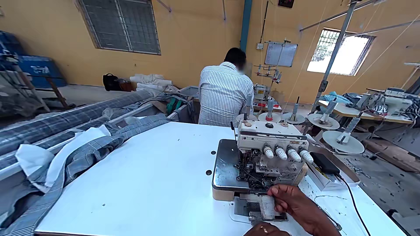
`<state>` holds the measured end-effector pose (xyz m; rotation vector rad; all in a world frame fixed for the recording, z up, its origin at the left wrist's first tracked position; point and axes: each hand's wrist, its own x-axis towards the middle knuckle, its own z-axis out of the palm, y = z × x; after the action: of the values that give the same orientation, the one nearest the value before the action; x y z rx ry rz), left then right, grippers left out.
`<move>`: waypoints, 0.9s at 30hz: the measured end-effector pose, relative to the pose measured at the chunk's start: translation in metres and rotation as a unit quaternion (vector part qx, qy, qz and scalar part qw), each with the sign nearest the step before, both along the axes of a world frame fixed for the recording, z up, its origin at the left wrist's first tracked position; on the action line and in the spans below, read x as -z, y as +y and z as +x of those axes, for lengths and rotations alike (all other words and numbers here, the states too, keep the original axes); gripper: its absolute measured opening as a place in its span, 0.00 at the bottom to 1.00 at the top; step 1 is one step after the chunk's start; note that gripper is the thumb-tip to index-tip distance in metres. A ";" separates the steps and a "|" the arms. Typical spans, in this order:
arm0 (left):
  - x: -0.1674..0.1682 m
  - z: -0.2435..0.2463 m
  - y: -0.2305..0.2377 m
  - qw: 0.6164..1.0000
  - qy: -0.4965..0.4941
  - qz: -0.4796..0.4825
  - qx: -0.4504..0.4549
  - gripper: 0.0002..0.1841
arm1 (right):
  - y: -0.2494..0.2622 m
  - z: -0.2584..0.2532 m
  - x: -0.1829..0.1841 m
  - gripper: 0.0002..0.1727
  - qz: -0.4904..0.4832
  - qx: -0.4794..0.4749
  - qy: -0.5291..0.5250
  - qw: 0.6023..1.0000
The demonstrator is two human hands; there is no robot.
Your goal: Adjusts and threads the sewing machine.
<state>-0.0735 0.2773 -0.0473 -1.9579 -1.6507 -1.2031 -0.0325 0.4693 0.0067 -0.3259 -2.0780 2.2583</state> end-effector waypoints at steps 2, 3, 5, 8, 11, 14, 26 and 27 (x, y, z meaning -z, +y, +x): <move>0.006 -0.009 -0.025 0.998 -0.044 -0.034 -0.026 0.12 | 0.015 0.005 0.002 0.09 0.089 -0.025 -0.009 0.996; 0.008 -0.013 -0.039 0.996 -0.064 -0.043 -0.054 0.12 | 0.021 0.010 0.003 0.09 0.136 -0.038 -0.012 0.990; 0.014 -0.026 -0.070 0.987 -0.091 -0.060 -0.118 0.13 | 0.033 0.021 -0.002 0.10 0.241 -0.029 -0.030 0.970; 0.025 -0.053 -0.114 0.965 -0.098 -0.077 -0.231 0.14 | 0.050 0.035 -0.015 0.15 0.505 0.097 -0.119 0.849; 0.027 -0.082 -0.150 0.944 -0.097 -0.079 -0.304 0.15 | 0.041 0.050 -0.009 0.14 0.646 0.246 -0.138 0.710; 0.033 -0.102 -0.171 0.931 -0.108 -0.047 -0.347 0.14 | 0.015 0.061 0.011 0.22 0.608 0.154 -0.068 0.776; 0.051 -0.107 -0.167 0.913 -0.042 -0.064 -0.401 0.13 | -0.012 0.027 0.087 0.13 0.446 0.282 0.191 0.828; 0.052 -0.107 -0.167 0.911 -0.038 -0.062 -0.406 0.13 | -0.011 0.019 0.086 0.15 0.422 0.303 0.199 0.831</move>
<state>-0.1800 0.1102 -0.0995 -1.0426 -2.2750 -0.8444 -0.0136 0.4585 -0.0794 -0.3354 -2.0782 0.8417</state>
